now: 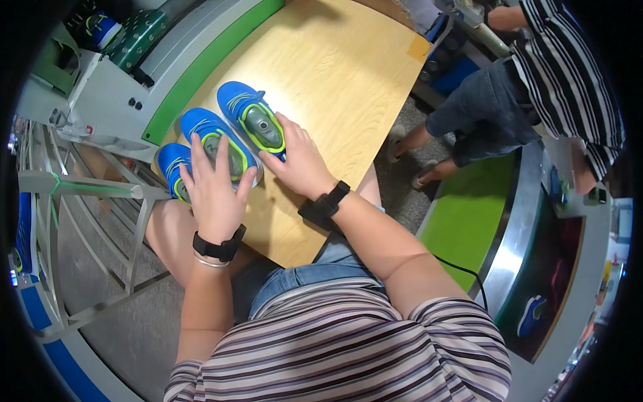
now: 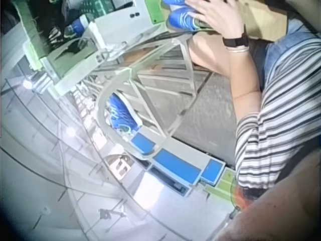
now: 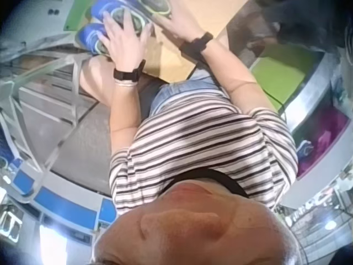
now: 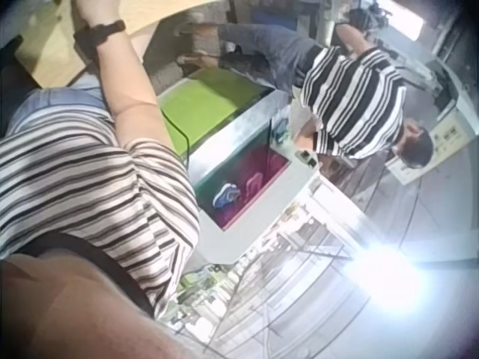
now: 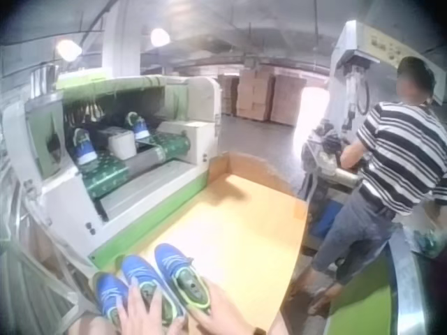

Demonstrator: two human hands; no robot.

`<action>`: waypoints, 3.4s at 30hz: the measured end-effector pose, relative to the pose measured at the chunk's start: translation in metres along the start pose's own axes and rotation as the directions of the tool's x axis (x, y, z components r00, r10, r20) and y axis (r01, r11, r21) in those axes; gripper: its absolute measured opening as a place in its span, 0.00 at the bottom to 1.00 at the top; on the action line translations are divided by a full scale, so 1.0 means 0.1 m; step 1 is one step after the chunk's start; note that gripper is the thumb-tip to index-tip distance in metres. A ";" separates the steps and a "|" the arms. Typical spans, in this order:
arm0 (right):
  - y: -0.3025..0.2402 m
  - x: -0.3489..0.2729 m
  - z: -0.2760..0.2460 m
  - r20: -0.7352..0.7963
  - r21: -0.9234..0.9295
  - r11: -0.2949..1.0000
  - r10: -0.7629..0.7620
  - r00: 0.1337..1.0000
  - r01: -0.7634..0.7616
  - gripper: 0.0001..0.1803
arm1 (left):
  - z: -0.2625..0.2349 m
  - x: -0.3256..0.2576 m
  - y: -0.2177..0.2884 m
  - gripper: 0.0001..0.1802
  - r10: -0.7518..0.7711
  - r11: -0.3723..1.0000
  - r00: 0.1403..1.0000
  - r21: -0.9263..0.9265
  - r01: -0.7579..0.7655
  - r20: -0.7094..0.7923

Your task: Sort, inspect, and organize blue athletic shoes on a wooden work surface near manufacturing equipment.

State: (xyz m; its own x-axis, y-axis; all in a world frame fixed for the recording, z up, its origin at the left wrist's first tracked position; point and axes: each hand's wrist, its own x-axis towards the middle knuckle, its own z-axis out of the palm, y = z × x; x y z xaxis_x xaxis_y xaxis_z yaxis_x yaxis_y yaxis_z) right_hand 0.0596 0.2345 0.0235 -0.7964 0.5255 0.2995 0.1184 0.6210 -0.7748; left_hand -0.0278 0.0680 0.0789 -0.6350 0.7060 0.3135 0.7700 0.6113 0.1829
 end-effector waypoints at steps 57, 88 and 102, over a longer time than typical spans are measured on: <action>0.01 -0.01 -0.04 0.050 -0.026 0.999 0.022 0.999 -0.020 0.43 | -0.60 -0.29 2.07 0.20 0.897 -0.270 0.378 -0.961 0.059 -0.229; -0.03 -0.02 -0.02 0.114 0.065 0.996 0.050 0.992 -0.058 0.39 | -0.81 -0.02 2.24 0.51 0.912 -0.407 0.261 -0.780 0.475 -0.317; -0.02 -0.05 0.02 0.096 0.097 0.994 0.046 0.994 -0.055 0.38 | -0.83 -0.09 2.09 0.48 0.841 -0.472 0.413 -0.847 0.246 -0.349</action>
State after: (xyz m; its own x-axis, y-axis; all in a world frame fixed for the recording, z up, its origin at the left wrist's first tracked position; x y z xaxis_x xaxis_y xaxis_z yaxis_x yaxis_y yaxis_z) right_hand 0.0620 0.2299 0.0229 -0.8431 0.4955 0.2088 0.1043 0.5317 -0.8405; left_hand 0.1437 0.1594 0.1918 0.4072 0.6810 0.6087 -0.4666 -0.4178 0.7796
